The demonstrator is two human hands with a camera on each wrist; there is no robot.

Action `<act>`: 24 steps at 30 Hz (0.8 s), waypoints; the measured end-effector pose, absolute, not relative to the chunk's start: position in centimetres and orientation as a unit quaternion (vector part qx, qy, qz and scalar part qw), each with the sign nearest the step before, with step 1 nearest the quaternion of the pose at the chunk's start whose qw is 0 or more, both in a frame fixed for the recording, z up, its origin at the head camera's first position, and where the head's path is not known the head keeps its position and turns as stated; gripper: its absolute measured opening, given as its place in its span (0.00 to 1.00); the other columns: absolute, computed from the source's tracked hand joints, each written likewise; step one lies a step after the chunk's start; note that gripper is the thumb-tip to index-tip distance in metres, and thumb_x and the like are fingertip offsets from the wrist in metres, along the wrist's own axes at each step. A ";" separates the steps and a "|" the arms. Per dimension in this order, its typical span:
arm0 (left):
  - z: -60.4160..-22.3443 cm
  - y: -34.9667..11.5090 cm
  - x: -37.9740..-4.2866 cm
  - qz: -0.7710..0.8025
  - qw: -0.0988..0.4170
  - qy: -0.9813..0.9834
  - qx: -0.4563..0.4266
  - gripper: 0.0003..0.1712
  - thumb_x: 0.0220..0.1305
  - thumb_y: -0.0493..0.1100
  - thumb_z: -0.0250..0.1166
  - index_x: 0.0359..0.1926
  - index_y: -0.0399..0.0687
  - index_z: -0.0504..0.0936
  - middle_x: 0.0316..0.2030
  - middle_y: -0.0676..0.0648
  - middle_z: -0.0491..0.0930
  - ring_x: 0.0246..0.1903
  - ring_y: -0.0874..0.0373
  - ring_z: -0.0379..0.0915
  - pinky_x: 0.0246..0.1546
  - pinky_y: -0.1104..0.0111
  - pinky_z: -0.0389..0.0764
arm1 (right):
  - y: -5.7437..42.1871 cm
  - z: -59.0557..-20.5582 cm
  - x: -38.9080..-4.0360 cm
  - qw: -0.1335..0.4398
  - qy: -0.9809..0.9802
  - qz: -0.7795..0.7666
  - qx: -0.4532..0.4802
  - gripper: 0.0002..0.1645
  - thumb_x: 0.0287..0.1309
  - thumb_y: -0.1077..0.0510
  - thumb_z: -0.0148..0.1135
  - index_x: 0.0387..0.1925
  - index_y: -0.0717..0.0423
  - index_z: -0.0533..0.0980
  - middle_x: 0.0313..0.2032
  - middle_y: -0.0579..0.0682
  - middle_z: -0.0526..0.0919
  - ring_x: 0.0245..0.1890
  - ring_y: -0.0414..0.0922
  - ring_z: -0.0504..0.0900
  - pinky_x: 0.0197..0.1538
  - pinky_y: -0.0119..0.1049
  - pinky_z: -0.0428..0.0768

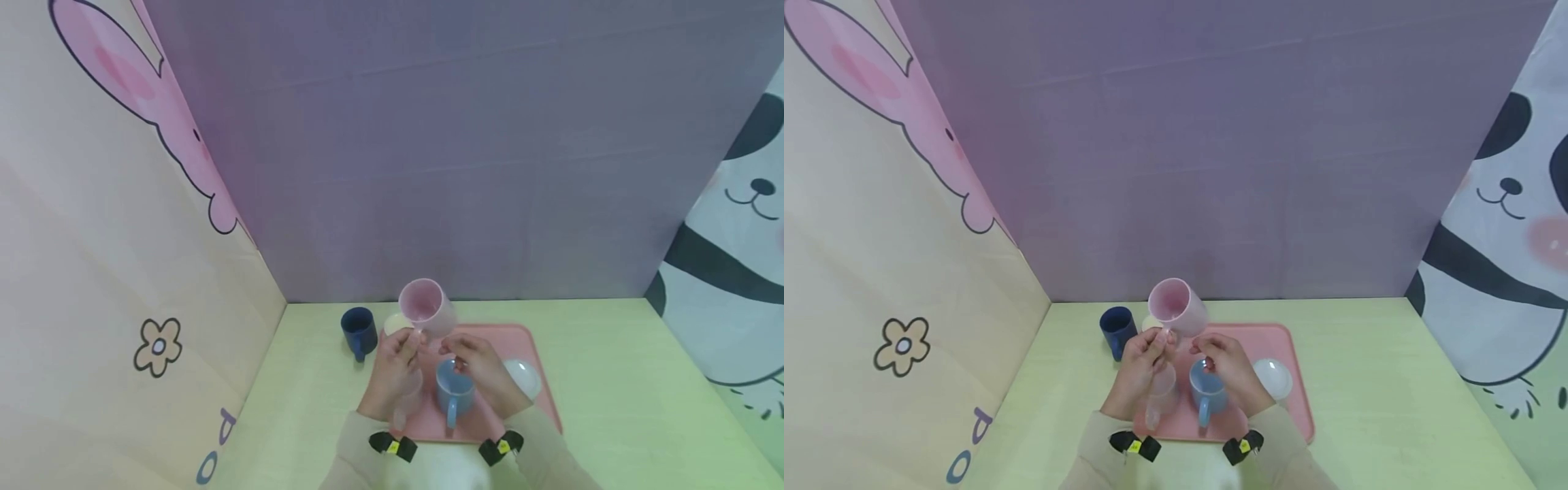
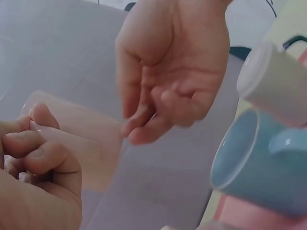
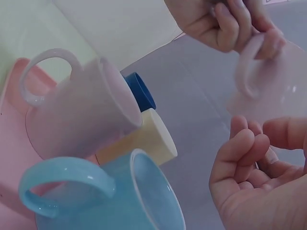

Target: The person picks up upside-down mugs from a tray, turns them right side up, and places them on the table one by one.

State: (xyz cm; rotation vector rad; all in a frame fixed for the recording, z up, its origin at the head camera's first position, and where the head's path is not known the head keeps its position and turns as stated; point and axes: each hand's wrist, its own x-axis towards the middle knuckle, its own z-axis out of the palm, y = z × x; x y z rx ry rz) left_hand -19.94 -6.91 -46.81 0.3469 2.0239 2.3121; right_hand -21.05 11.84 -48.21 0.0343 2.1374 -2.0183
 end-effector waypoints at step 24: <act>-47.9 -13.8 -20.7 0.698 -0.124 0.705 -0.015 0.15 0.77 0.40 0.56 0.39 0.29 0.80 0.29 0.48 0.77 0.29 0.62 0.73 0.29 0.75 0.79 | 13.3 -48.9 -20.4 0.092 0.716 -0.690 0.058 0.16 0.76 0.58 0.51 0.54 0.63 0.77 0.45 0.52 0.82 0.38 0.44 0.74 0.45 0.33 0.80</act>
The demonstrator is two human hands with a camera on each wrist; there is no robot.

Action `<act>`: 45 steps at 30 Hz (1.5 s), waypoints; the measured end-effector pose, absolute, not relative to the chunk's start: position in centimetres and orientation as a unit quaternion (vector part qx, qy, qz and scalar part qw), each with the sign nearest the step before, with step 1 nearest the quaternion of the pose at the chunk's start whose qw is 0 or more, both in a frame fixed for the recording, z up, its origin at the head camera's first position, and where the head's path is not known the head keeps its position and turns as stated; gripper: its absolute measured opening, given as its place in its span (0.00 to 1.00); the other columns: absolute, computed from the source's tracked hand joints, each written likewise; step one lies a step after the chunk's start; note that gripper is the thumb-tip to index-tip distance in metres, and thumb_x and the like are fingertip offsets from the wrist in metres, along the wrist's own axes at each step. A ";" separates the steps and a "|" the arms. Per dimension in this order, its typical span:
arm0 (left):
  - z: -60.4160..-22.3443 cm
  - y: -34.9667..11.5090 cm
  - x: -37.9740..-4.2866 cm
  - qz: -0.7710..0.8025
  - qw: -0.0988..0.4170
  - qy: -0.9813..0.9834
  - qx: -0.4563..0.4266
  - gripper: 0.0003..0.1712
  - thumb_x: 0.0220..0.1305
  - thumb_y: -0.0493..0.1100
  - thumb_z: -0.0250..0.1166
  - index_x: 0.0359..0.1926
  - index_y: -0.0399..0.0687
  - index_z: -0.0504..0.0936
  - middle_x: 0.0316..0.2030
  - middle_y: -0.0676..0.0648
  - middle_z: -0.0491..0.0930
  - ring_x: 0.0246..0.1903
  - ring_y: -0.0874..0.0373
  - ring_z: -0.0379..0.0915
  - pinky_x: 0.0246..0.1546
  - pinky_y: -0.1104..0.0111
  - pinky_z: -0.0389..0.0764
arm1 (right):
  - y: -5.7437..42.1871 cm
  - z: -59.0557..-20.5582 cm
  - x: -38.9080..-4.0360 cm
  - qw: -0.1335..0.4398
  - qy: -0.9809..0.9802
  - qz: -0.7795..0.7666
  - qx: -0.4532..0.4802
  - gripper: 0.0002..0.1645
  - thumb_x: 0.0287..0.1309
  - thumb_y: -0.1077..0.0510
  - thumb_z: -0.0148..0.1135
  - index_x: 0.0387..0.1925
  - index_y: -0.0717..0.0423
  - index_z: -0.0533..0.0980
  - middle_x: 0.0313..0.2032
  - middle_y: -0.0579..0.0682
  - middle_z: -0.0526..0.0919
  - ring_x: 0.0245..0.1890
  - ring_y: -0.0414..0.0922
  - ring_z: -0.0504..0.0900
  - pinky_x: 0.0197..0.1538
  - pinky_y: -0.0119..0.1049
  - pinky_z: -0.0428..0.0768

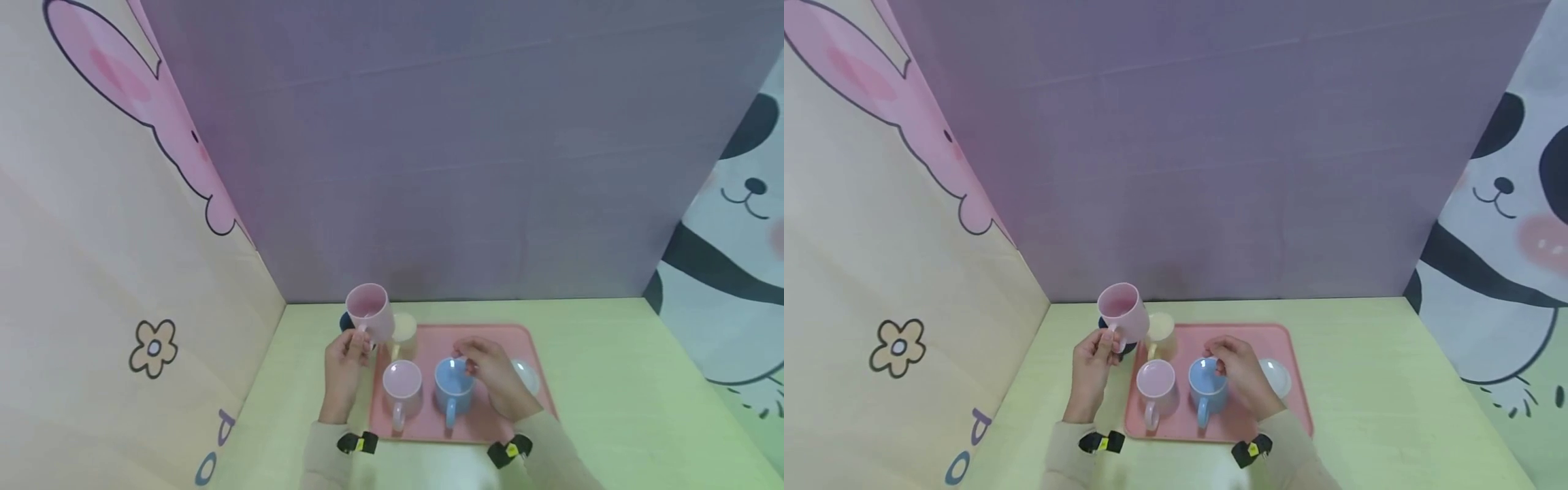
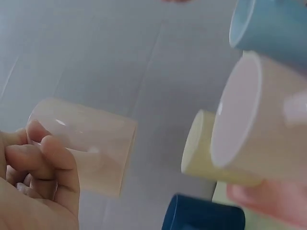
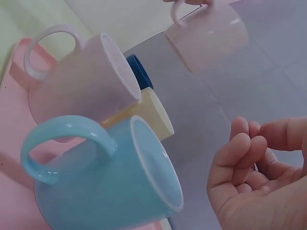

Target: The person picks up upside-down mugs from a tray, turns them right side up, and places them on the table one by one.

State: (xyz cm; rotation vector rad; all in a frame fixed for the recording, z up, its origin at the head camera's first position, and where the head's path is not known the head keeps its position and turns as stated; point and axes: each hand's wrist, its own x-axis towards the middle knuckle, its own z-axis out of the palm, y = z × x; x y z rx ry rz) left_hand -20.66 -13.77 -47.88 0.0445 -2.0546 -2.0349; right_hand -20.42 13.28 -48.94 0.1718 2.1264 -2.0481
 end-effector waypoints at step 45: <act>-57.9 -21.5 -23.3 -0.643 0.173 -0.726 0.173 0.16 0.79 0.43 0.55 0.44 0.32 0.81 0.38 0.40 0.84 0.23 0.67 0.76 0.30 0.74 0.80 | 22.6 -51.0 -16.8 0.038 0.812 -0.574 0.102 0.18 0.78 0.57 0.50 0.57 0.66 0.75 0.36 0.46 0.81 0.33 0.39 0.73 0.40 0.30 0.78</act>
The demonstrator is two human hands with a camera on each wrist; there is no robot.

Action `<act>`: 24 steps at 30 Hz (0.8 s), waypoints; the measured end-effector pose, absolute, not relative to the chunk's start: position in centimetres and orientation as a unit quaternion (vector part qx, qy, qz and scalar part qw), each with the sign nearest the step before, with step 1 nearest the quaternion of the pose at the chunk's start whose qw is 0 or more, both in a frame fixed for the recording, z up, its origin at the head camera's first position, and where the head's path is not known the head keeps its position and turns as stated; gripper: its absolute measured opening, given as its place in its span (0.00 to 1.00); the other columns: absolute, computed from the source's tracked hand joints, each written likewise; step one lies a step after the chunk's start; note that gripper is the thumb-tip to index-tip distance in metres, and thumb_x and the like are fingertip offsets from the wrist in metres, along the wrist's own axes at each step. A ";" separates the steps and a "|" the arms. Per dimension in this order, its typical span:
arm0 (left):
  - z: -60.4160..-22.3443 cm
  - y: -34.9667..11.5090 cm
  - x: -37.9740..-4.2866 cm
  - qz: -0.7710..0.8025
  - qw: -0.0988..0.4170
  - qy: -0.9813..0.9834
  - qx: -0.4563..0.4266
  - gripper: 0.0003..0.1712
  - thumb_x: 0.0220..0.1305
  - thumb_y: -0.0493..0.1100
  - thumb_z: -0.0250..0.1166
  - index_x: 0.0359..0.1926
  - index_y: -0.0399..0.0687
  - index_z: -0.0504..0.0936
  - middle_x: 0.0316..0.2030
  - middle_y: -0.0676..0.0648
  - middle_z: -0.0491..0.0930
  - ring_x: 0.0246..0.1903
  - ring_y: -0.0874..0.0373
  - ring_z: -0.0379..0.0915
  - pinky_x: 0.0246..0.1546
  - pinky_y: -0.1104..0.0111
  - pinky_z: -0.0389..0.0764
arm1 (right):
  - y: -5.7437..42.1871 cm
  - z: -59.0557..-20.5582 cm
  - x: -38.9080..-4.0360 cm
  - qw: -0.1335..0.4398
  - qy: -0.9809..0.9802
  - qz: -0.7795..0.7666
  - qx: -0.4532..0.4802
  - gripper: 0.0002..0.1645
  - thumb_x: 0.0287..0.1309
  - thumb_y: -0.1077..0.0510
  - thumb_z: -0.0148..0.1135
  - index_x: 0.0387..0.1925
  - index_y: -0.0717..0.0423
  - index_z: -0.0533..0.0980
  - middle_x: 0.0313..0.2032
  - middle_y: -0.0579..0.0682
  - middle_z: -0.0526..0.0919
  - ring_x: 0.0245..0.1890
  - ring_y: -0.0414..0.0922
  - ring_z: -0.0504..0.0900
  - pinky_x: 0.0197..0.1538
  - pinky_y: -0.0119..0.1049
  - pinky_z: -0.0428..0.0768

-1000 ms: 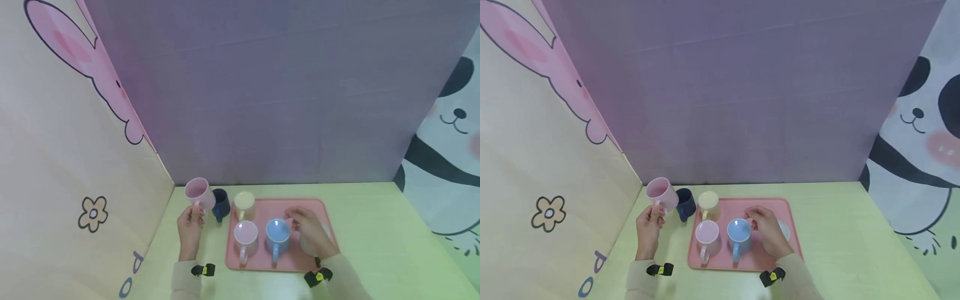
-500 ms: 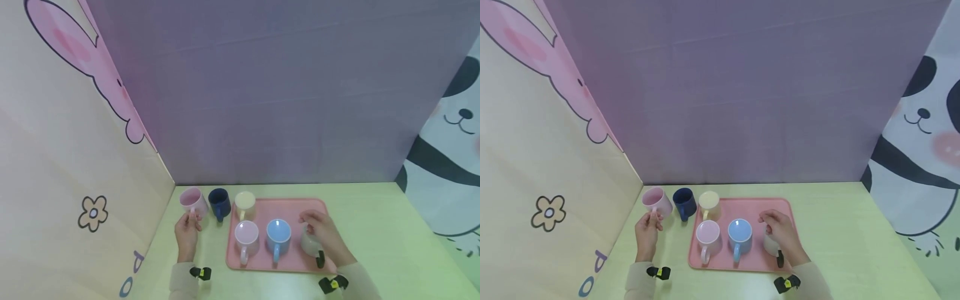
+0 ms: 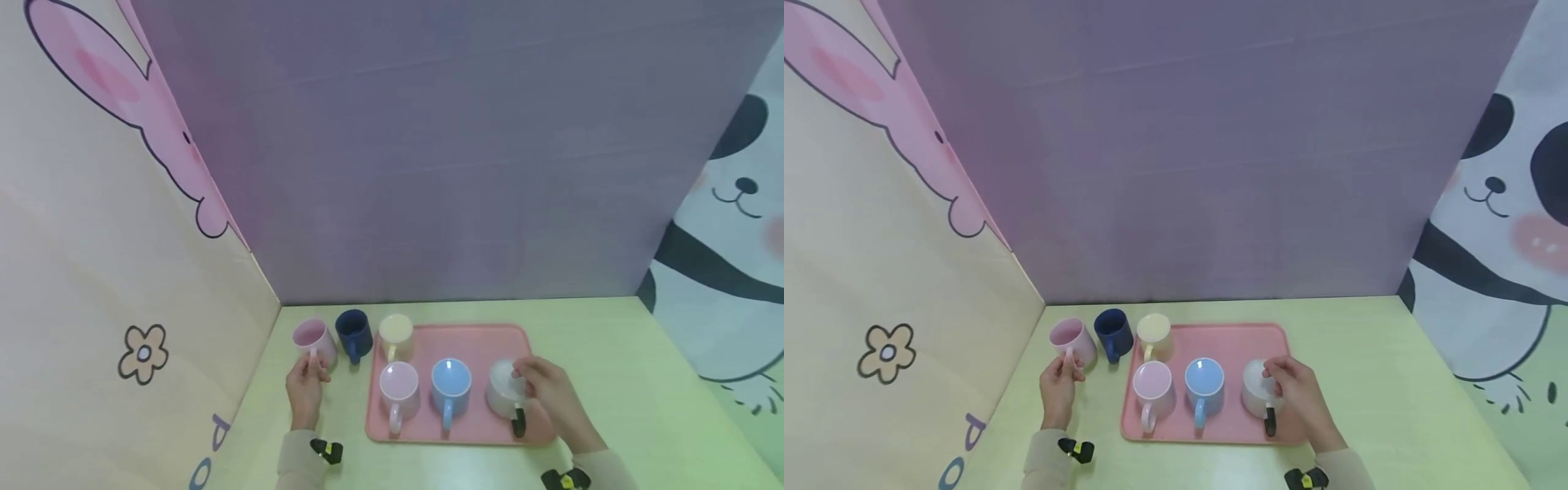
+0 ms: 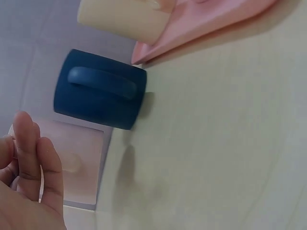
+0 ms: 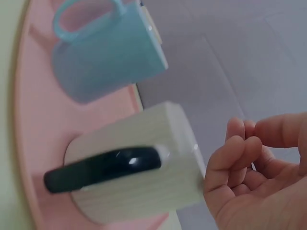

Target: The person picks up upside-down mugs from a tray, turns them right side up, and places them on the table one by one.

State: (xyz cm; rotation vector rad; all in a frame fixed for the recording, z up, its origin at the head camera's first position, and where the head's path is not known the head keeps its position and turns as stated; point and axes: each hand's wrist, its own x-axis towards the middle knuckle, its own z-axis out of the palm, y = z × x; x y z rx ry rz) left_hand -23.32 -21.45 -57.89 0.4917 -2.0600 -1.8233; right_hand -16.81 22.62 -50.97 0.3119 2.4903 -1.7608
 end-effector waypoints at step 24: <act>-60.4 -20.5 -23.8 -0.639 0.155 -0.733 0.176 0.19 0.78 0.46 0.56 0.45 0.32 0.82 0.42 0.34 0.85 0.26 0.68 0.80 0.34 0.72 0.80 | 23.4 -53.4 -14.5 0.062 0.847 -0.504 0.155 0.15 0.69 0.53 0.61 0.42 0.63 0.72 0.31 0.51 0.78 0.30 0.44 0.74 0.32 0.34 0.75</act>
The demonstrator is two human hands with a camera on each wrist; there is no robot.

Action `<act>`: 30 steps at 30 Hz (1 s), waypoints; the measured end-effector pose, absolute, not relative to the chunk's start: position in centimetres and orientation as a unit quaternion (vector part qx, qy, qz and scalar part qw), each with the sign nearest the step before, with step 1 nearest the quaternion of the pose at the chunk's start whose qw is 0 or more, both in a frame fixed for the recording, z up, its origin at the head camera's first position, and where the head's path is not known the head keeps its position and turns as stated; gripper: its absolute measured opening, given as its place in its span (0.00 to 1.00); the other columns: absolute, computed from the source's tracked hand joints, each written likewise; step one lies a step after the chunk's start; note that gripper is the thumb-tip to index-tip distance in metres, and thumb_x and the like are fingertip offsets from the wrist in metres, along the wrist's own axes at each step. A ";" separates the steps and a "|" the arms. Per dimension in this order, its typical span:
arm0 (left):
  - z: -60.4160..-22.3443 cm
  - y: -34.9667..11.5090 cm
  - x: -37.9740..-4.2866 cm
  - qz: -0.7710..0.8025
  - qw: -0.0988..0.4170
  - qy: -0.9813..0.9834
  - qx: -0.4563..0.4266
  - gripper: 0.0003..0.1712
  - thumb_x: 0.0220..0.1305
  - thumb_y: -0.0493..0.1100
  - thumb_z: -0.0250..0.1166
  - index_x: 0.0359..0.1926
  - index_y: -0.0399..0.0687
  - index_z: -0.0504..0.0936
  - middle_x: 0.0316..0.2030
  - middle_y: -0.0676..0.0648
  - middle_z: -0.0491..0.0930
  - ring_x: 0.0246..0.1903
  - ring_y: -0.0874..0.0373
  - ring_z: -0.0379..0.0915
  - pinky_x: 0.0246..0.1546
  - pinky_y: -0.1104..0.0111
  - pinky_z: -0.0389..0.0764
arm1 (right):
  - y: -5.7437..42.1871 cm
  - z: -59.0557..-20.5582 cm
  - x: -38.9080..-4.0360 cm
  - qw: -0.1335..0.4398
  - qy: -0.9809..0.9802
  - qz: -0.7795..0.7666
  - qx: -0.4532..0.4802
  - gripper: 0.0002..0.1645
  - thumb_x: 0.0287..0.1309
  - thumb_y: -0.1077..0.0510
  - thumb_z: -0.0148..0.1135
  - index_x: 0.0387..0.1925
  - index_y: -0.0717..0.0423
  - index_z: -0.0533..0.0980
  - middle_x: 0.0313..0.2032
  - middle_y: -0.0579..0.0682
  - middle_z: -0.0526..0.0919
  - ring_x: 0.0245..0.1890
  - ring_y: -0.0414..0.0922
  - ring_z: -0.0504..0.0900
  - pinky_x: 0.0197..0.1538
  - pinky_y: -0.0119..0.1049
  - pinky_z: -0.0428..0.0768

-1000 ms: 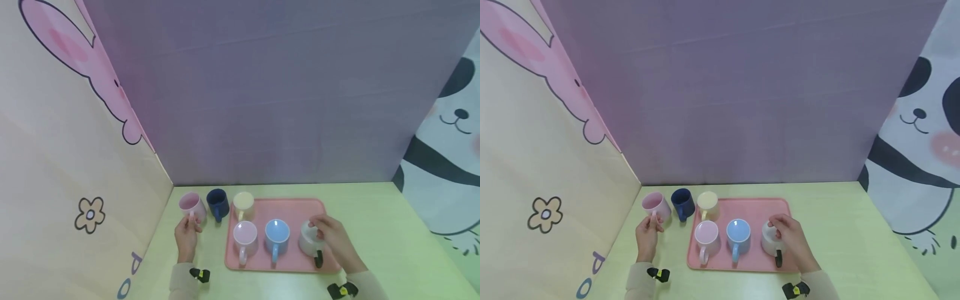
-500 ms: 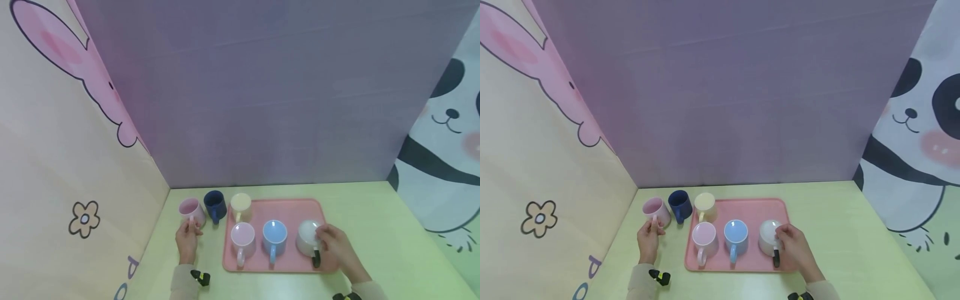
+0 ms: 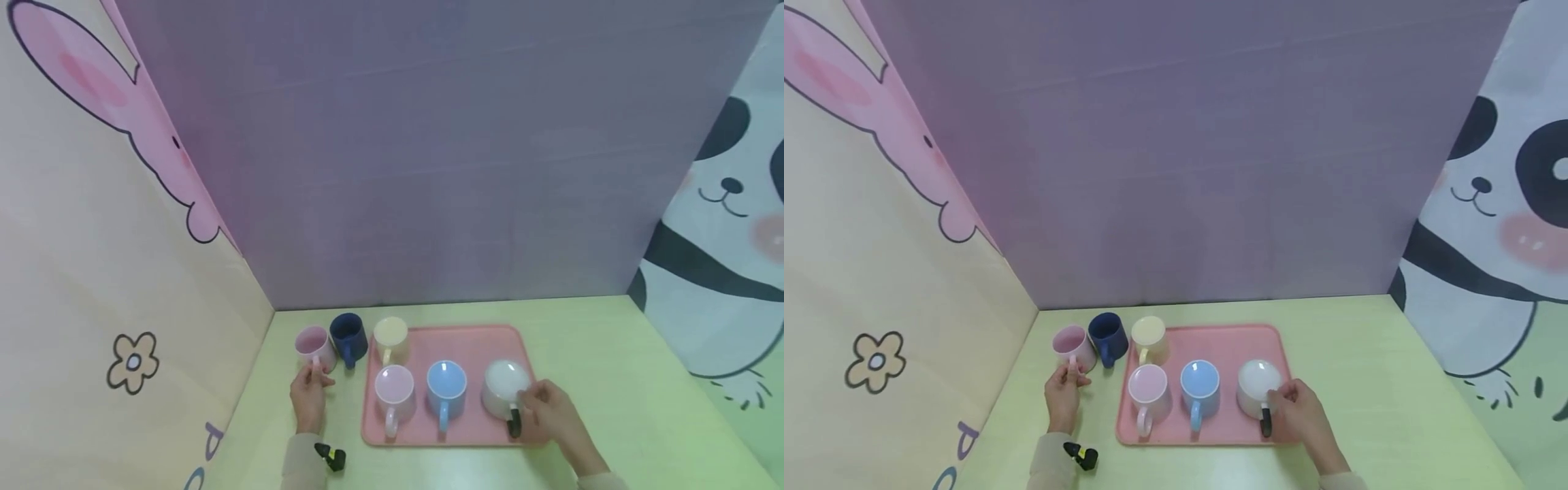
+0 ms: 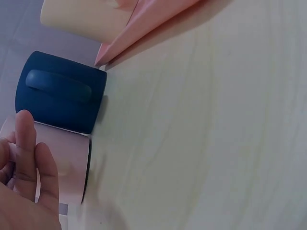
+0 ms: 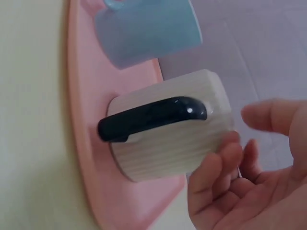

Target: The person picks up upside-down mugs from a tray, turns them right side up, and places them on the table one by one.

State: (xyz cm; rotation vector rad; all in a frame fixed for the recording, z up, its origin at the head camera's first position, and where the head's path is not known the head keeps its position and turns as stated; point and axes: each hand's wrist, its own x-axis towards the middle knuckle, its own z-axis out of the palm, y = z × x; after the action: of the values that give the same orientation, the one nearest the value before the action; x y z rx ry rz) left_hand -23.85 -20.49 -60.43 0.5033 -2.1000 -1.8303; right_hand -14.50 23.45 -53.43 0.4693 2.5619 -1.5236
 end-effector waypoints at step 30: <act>-59.6 -21.3 -23.8 -0.558 0.142 -0.795 0.190 0.12 0.73 0.44 0.64 0.45 0.38 0.83 0.37 0.40 0.83 0.29 0.55 0.81 0.24 0.73 0.77 | 22.1 -56.2 -14.0 0.089 0.832 -0.531 0.132 0.21 0.74 0.51 0.58 0.36 0.66 0.82 0.28 0.50 0.85 0.27 0.41 0.79 0.31 0.31 0.81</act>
State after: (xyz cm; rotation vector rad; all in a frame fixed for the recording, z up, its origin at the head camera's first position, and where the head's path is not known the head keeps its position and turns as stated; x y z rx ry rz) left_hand -23.82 -21.28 -59.65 0.5475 -2.2951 -1.6106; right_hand -14.04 22.09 -56.19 0.3932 2.4763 -1.5792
